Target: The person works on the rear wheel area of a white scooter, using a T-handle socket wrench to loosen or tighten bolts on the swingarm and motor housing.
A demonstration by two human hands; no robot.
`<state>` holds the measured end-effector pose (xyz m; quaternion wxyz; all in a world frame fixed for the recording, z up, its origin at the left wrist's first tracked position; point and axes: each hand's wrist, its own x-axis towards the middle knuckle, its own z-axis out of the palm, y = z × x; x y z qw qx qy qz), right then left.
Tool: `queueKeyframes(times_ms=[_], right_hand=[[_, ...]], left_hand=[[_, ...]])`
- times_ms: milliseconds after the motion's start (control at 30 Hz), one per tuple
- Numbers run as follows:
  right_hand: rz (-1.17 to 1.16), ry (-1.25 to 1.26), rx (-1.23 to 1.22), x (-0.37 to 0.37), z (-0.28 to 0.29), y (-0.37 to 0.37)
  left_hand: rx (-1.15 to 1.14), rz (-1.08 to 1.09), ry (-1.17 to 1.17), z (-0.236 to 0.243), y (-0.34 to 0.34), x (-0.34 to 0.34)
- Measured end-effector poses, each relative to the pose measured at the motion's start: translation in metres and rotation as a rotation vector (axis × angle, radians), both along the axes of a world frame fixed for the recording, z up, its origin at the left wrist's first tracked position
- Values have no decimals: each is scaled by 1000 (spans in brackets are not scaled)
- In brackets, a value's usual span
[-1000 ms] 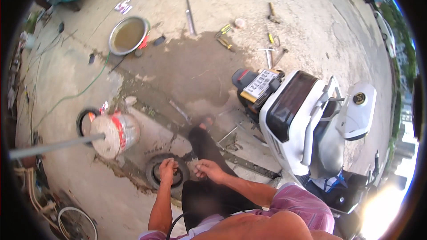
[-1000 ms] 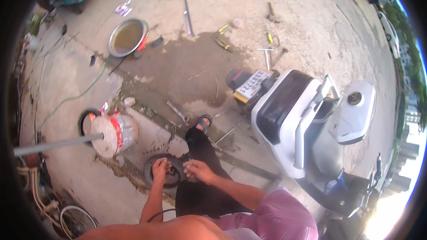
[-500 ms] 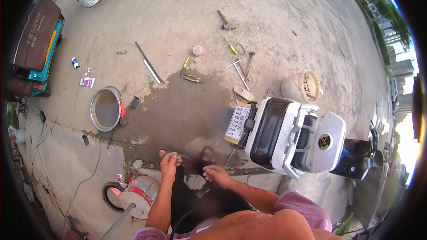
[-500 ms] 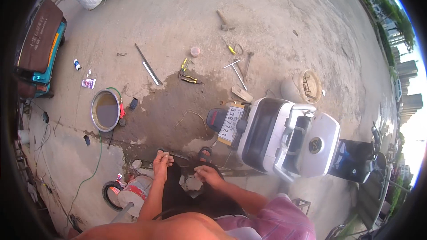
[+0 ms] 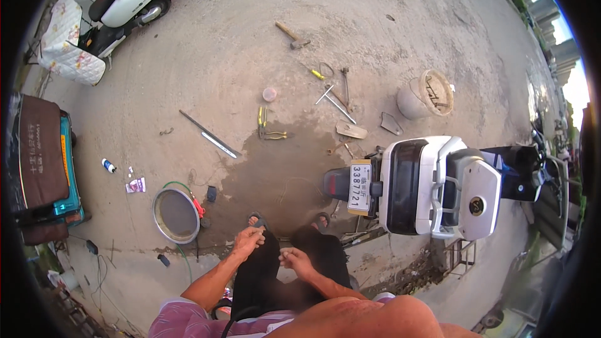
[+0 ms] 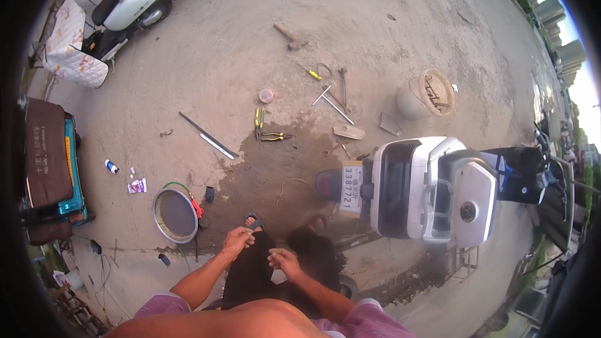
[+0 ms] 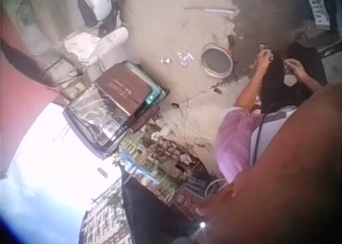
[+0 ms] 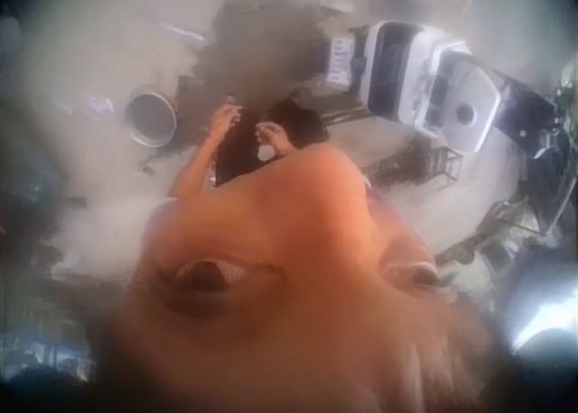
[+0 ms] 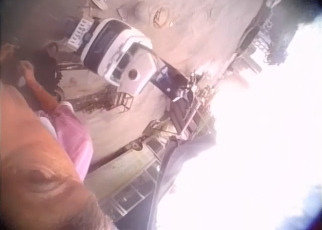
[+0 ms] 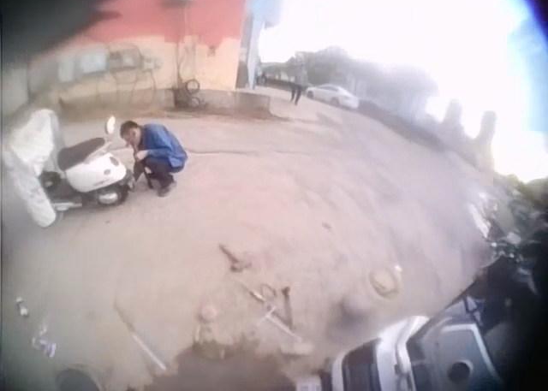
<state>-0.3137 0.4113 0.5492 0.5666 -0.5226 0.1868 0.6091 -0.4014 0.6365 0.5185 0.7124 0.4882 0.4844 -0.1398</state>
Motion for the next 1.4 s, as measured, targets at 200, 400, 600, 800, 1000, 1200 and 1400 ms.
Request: queueKeyframes(times_ms=[200, 400, 600, 800, 1000, 1200, 1400], right_hand=[[-579, 167, -262, -54, 47, 22], [-765, 384, 201, -75, 17, 10], [-1078, 263, -203, -18, 85, 32], [-1059, 482, -34, -3, 44, 70], [-1463, -101, 463, -15, 9, 157], [-1568, 149, -202, 33, -15, 148], [-1465, -49, -386, 89, -166, 64]], left_hand=[[98, -171, 105, 27, 68, 62], [71, -417, -2, 35, 22, 192], [66, -737, -262, 5, -48, 217], [141, -1179, -333, 46, -37, 199], [297, -1209, -293, 81, 34, 246], [149, -1249, -270, 107, 44, 236], [172, -1361, -400, 27, 11, 288]])
